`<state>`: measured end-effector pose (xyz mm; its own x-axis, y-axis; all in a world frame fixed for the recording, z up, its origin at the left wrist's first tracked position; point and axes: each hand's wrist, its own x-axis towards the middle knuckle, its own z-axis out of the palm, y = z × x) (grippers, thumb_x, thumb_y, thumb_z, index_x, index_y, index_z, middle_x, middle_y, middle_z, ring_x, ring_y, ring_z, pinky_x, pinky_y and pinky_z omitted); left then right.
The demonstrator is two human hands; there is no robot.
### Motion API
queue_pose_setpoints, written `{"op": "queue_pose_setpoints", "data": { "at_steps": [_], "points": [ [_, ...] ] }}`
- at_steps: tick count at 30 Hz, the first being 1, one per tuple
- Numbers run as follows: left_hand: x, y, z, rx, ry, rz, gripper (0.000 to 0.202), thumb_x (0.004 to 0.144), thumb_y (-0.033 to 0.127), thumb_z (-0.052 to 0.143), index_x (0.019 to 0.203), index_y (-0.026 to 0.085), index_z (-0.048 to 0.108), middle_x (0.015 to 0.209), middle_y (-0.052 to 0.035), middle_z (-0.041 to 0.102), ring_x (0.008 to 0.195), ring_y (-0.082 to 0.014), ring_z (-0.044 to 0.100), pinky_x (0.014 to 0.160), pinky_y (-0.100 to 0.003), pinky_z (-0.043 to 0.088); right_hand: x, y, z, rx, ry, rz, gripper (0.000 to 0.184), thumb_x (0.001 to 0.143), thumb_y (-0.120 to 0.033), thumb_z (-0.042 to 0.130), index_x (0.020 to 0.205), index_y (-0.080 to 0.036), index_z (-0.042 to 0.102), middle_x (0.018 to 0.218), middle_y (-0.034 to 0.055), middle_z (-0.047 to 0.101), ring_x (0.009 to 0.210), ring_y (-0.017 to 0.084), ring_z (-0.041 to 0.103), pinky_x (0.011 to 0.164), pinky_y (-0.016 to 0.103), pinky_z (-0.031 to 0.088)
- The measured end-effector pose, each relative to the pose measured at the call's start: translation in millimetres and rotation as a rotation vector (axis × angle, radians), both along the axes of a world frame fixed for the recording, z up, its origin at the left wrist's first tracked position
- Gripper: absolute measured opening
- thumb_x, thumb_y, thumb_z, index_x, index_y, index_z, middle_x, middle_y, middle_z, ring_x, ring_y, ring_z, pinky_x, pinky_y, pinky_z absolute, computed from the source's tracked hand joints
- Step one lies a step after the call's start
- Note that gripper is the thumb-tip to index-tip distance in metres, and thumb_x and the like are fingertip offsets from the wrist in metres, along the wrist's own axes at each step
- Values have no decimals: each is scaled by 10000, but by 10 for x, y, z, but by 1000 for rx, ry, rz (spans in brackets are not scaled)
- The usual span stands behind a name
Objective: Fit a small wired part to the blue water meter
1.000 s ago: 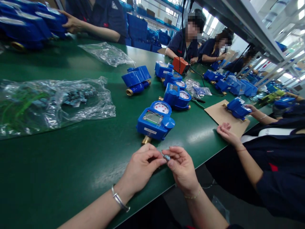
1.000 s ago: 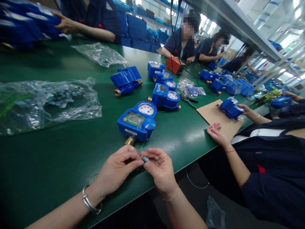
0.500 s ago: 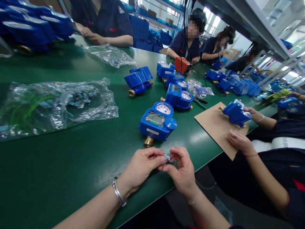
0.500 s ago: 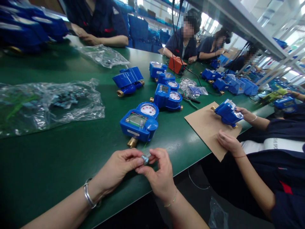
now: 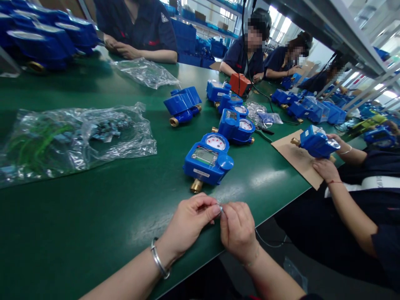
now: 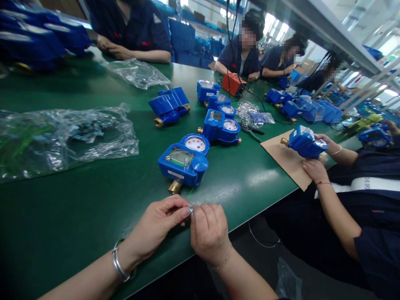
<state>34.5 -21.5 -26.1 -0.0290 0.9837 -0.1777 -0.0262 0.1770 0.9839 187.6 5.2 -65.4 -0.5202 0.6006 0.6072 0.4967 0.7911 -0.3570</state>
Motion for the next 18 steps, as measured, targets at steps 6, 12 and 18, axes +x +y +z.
{"op": "queue_pose_setpoints", "data": {
  "at_steps": [6,12,18],
  "points": [
    [12,-39,30,191,292,-13,151,847,270,531,796,187,647,768,4,531,738,-123,521,701,-234,405,-92,-44,164,-651,281,33,225,883,-212,364,685,-184,468,617,10,447,586,141,417,563,286,339],
    [-12,-51,0,320,337,64,114,841,219,543,839,211,656,864,-7,524,891,-137,518,823,-239,399,-113,-91,206,-857,318,54,204,909,-270,345,797,-169,483,692,18,493,635,137,460,607,278,388],
    [-6,-47,-23,314,313,57,111,843,221,548,830,192,654,844,-7,516,809,-123,516,760,-239,415,-67,-56,125,-397,118,10,194,901,-217,363,775,-161,499,679,35,503,646,151,454,635,302,383]
  ]
}}
